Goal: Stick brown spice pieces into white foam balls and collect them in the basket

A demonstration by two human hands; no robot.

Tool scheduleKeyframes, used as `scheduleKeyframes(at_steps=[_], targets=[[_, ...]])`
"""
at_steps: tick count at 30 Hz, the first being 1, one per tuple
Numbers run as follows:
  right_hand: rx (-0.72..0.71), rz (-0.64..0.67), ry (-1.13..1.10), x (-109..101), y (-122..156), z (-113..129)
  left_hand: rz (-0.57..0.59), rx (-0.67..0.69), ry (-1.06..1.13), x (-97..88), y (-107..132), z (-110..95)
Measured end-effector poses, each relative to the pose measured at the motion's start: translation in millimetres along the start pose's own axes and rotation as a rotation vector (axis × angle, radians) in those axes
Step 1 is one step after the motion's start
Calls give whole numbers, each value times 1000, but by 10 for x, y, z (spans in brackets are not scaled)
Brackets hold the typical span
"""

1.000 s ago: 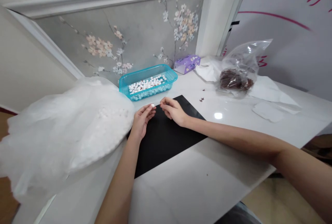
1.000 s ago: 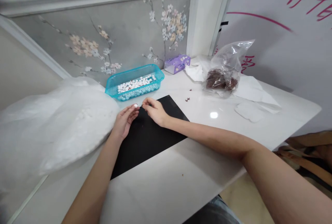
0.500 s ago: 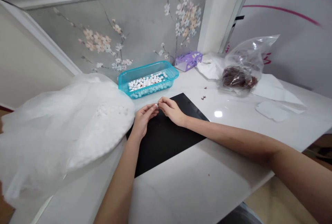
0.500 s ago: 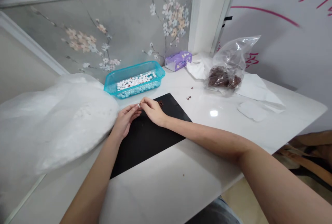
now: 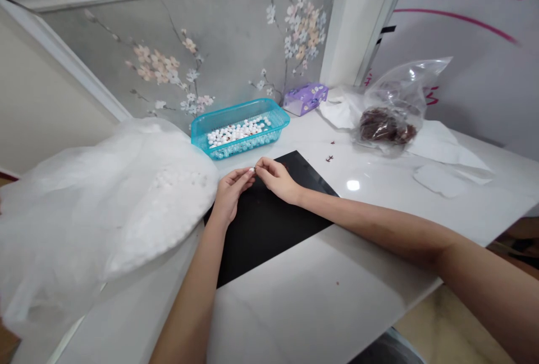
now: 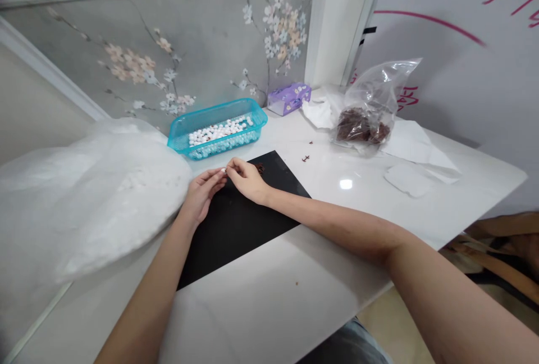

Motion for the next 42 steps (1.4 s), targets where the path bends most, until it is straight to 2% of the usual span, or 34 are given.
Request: scheduleKeyframes(at_steps=[7,20,42], targets=[[22,31,-1,-3,6,-9,-15,0,22,-18,-6,-6],[9,9,30,-10,18,41,11,10,1,11,-2,1],[28,-2,21,-15,14,-7,13,12,-10,-9,-7,12]])
Point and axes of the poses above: each hand's wrist, its own y-axis away from the middle knuckle, its own x-axis out of the palm, z = x × y, the point moved 6 cm from there along -y, towards the middle knuckle, and after that the axes turned 4 degrees about z, right-handed, at the moved point
